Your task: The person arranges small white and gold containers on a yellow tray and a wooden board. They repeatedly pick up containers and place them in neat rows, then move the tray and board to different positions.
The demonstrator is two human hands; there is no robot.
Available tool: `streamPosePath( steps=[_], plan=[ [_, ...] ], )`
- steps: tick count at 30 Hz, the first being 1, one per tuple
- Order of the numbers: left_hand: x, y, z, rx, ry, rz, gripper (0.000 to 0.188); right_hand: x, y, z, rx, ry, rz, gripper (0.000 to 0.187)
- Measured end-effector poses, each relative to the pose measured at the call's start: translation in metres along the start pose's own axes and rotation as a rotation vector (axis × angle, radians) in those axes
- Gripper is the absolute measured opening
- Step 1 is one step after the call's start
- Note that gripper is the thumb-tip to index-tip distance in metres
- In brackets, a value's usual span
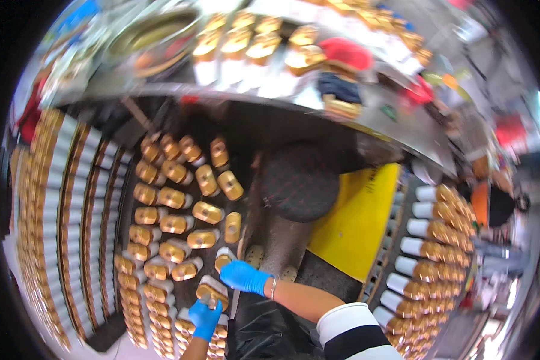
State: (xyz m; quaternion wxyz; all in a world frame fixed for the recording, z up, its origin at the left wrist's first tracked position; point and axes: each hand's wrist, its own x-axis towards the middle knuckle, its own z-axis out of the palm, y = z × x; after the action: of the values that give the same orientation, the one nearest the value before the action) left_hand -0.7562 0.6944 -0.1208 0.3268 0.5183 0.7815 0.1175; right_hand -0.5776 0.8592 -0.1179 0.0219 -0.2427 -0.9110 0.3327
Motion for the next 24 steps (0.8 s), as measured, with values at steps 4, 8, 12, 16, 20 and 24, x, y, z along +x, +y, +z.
streamPosePath(
  steps=[4, 8, 12, 16, 20, 24],
  plan=[
    [0.004, 0.084, -0.066, 0.045, -0.010, 0.388, 0.033, -0.081, -0.055, -0.066, 0.071, 0.362, 0.305, 0.014],
    [0.012, 0.180, -0.116, 0.230, -0.206, 0.803, 0.022, -0.170, -0.108, -0.111, -0.034, 0.619, 0.534, 0.023],
    [0.000, 0.245, -0.139, 0.306, -0.346, 1.138, 0.034, -0.247, -0.177, -0.131, -0.096, 0.854, 0.783, 0.022],
    [-0.019, 0.297, -0.126, 0.464, -0.138, 1.598, 0.034, -0.302, -0.248, -0.116, -0.065, 1.050, 1.052, 0.019],
    [-0.079, 0.359, -0.116, 0.433, -0.484, 1.606, 0.026, -0.347, -0.322, -0.069, -0.104, 1.239, 1.243, 0.018],
    [-0.194, 0.426, -0.111, 0.392, -0.753, 1.724, 0.020, -0.399, -0.413, -0.032, -0.005, 1.200, 1.487, 0.017]
  ],
)
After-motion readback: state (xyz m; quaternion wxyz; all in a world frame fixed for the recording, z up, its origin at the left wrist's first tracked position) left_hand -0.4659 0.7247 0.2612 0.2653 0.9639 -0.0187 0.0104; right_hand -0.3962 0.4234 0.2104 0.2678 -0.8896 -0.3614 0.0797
